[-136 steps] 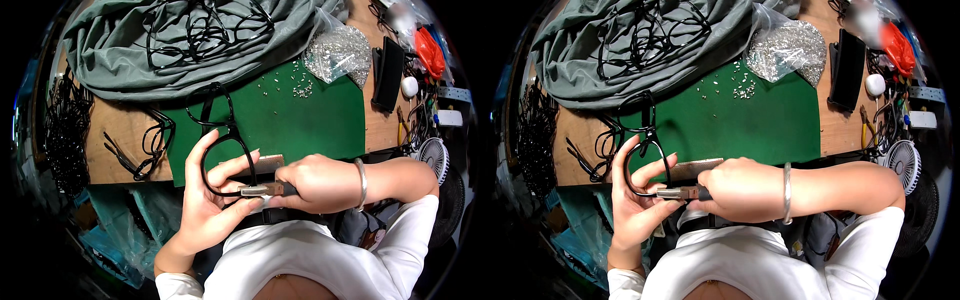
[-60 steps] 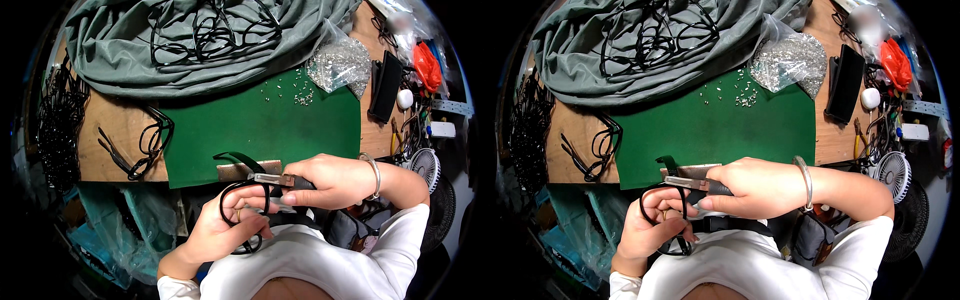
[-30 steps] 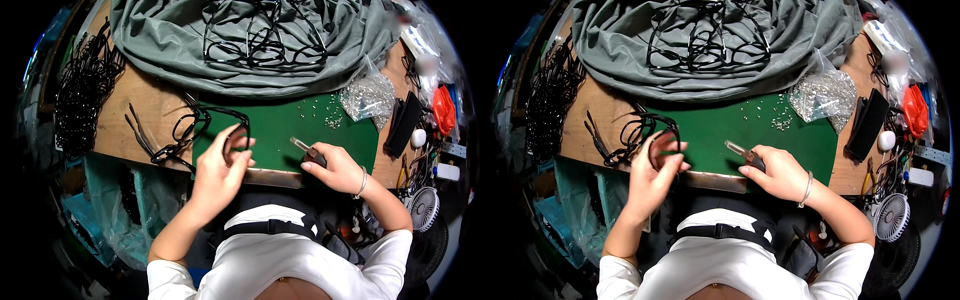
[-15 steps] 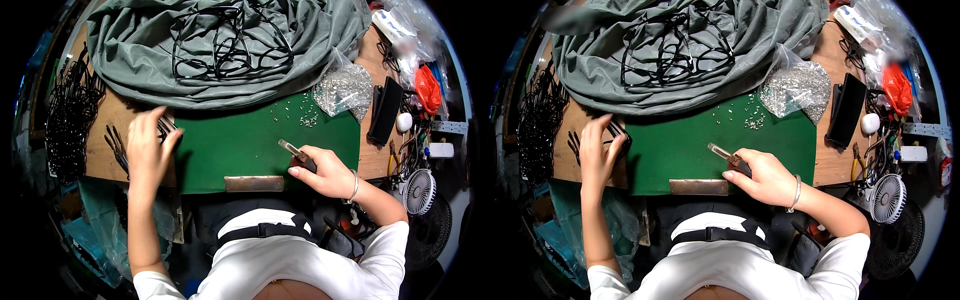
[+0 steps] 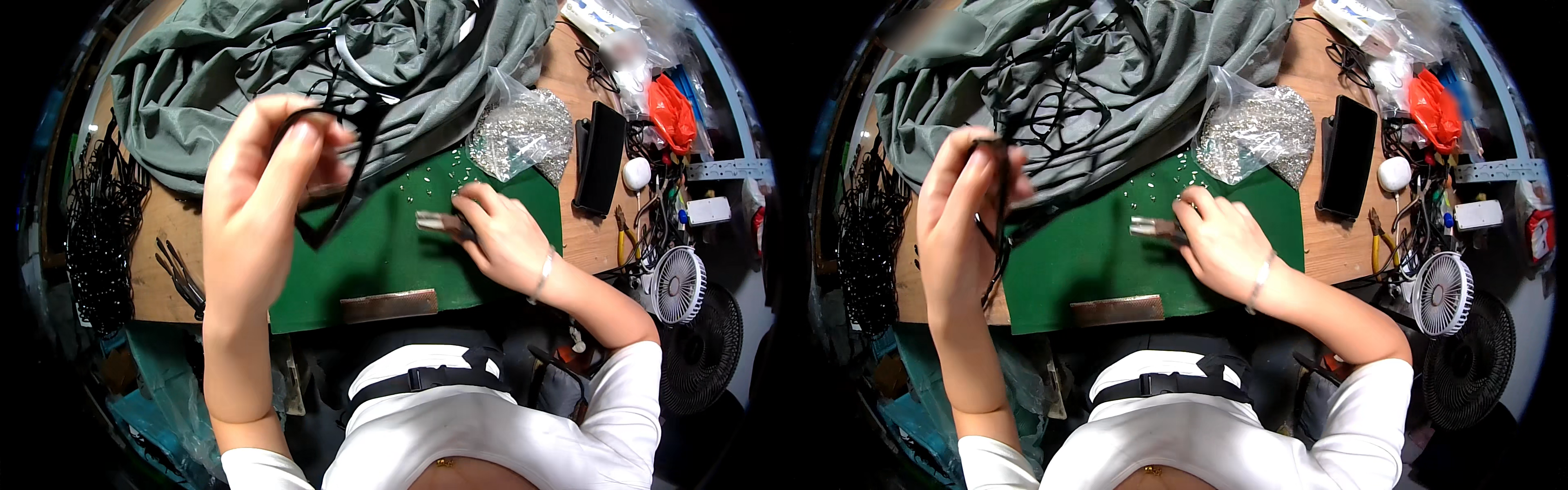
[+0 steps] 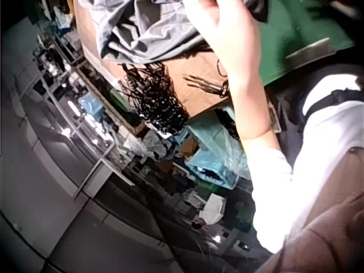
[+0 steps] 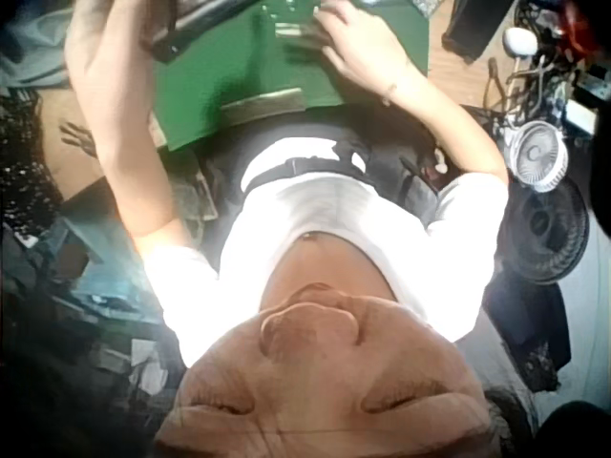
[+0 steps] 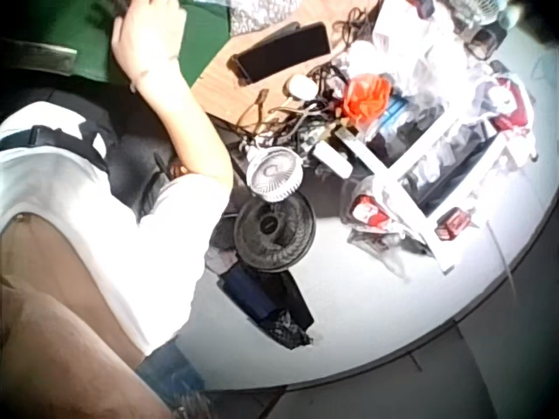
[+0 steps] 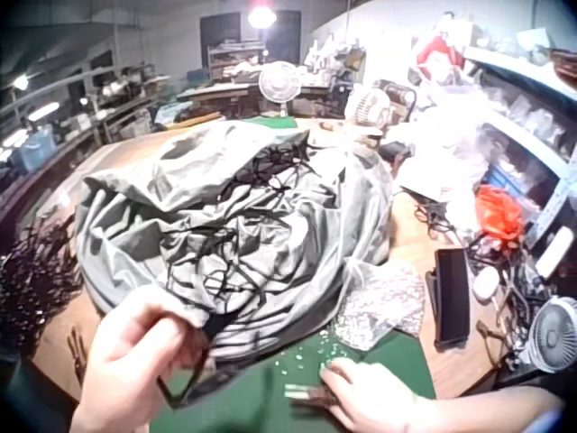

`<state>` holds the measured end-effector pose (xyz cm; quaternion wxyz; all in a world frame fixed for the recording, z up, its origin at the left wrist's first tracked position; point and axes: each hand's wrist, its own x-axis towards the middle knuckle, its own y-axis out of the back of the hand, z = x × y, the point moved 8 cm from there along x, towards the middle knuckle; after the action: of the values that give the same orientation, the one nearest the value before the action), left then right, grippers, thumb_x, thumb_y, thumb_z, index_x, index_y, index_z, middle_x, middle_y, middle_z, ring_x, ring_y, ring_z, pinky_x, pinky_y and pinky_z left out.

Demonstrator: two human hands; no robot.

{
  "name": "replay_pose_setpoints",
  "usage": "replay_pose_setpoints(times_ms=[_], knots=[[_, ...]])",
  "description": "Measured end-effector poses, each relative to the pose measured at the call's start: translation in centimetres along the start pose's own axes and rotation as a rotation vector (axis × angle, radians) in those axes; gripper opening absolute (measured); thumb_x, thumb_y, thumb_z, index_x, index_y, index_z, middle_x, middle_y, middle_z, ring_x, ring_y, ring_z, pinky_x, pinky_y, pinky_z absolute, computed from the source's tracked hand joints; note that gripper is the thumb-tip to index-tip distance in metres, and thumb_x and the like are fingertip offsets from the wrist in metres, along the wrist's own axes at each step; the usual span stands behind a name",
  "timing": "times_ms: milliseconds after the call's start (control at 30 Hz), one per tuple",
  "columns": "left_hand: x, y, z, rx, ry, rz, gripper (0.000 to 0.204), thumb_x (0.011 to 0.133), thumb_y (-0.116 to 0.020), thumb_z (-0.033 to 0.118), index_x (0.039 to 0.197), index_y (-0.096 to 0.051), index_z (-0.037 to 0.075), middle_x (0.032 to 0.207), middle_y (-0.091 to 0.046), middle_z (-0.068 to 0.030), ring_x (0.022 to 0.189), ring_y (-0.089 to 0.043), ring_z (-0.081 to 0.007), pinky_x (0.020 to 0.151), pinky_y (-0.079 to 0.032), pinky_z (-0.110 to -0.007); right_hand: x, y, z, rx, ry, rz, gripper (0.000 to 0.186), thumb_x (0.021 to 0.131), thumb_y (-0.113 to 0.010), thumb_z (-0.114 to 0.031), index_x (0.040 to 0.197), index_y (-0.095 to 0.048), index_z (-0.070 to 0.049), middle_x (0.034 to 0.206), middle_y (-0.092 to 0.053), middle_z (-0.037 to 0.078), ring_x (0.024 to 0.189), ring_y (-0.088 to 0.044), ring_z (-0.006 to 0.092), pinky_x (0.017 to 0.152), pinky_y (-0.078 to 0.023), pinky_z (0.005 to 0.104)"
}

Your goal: The person uses pliers to adjust the arms of multiple black eyeglass frames one by one. They pick up each frame from a pile, apply the pliers to the hinge area, and place the frame back on the table. The person also briefly moves a cloth and a small white card on the table.

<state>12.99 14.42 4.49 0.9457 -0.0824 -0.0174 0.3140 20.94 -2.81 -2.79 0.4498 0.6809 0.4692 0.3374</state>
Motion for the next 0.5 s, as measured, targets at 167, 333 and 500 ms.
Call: replay_pose_setpoints(times_ms=[167, 333, 500], knots=[[-7.8, 0.2, 0.5, -0.175, 0.214, 0.027, 0.022, 0.088, -0.035, 0.02, 0.094, -0.031, 0.0, 0.067, -0.052, -0.0184, 0.042, -0.053, -0.0227, 0.042, -0.05, -0.032, -1.4, -1.8, -1.0, -0.137, -0.011, -0.113, 0.044, 0.065, -0.062, -0.01, 0.104, -0.047, 0.005, 0.101, -0.048, 0.012, 0.078, -0.051, 0.024, 0.068, -0.039, 0.0335], [-11.7, 1.6, -3.0, -0.328, 0.316, 0.142, 0.036, 0.083, -0.053, 0.012, 0.104, -0.027, 0.0, 0.089, -0.057, -0.0282, 0.051, -0.059, -0.0236, 0.057, -0.053, -0.032, -1.2, 0.2, 0.1, 0.076, -0.068, -0.055, 0.039, 0.067, -0.061, -0.009, 0.103, -0.047, 0.0, 0.097, -0.048, 0.014, 0.084, -0.052, 0.0291, 0.072, -0.041, 0.0375], [-12.1, -0.3, -6.4, -0.046, 0.226, 0.047, 0.066, 0.07, -0.062, -0.009, 0.12, -0.02, 0.0, 0.107, -0.054, -0.0193, 0.075, -0.053, -0.0085, 0.073, -0.044, -0.02, 0.6, -2.6, 3.0, 0.314, -0.234, -0.106, 0.017, 0.068, -0.059, -0.005, 0.082, -0.052, 0.0, 0.077, -0.053, 0.017, 0.074, -0.055, 0.0333, 0.066, -0.044, 0.0398]])
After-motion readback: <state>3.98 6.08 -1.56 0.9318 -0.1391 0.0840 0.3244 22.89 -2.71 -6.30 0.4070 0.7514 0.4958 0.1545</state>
